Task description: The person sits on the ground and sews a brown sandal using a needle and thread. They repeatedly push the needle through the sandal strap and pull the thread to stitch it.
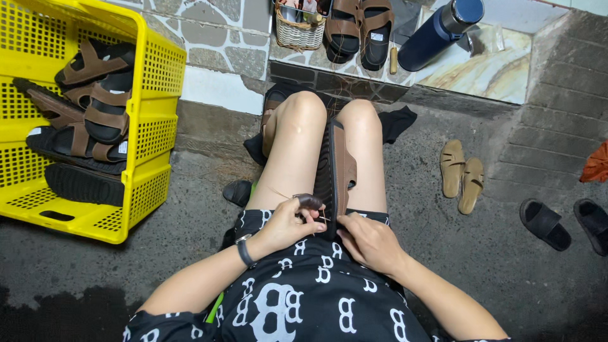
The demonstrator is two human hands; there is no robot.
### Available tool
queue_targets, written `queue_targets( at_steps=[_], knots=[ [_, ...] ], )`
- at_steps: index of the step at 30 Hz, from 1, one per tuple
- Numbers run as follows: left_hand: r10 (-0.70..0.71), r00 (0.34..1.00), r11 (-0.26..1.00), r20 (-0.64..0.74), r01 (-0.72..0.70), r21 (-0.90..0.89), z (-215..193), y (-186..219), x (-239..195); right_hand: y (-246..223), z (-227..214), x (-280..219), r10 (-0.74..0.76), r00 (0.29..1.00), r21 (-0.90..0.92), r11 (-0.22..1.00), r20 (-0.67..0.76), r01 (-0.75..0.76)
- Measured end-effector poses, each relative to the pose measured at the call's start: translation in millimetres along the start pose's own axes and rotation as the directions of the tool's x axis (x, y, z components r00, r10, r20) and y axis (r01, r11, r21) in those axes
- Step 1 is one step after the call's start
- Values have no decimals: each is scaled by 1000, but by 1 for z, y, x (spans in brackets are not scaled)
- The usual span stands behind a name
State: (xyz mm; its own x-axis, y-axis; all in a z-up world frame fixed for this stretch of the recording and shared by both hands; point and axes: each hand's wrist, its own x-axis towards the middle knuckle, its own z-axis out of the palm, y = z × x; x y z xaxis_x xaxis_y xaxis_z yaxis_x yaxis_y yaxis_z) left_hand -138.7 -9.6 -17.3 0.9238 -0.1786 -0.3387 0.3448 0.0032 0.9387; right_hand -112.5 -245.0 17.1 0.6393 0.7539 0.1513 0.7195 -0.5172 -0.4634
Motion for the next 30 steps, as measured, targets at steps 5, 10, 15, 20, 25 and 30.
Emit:
queue_targets(
  at_steps=[5, 10, 15, 20, 25, 30],
  knots=[
    [-58, 998, 998, 2, 58, -12, 16, -21, 9, 3, 7, -5, -52, 970, 127, 988, -236, 84],
    [-44, 998, 962, 35, 33, 271, 13, -5, 3, 3, 13, -15, 31, 942, 195, 980, -333, 37],
    [14, 999, 931, 33, -25, 363, 11, 0, -2, 10, 2, -37, 98, 976, 84, 993, -197, -83],
    [201, 979, 925, -19, -184, 334, 8, -3, -11, 66, -37, -87, 152, 981, -206, 963, -120, -175],
    [354, 935, 881, -11, -329, 338, -6, 13, -21, 135, -113, -146, 556, 675, -180, 692, -485, -699],
    [416, 909, 839, 29, -397, 372, -3, 21, -19, 121, -128, -134, 607, 669, 59, 758, -429, -650]
  ],
)
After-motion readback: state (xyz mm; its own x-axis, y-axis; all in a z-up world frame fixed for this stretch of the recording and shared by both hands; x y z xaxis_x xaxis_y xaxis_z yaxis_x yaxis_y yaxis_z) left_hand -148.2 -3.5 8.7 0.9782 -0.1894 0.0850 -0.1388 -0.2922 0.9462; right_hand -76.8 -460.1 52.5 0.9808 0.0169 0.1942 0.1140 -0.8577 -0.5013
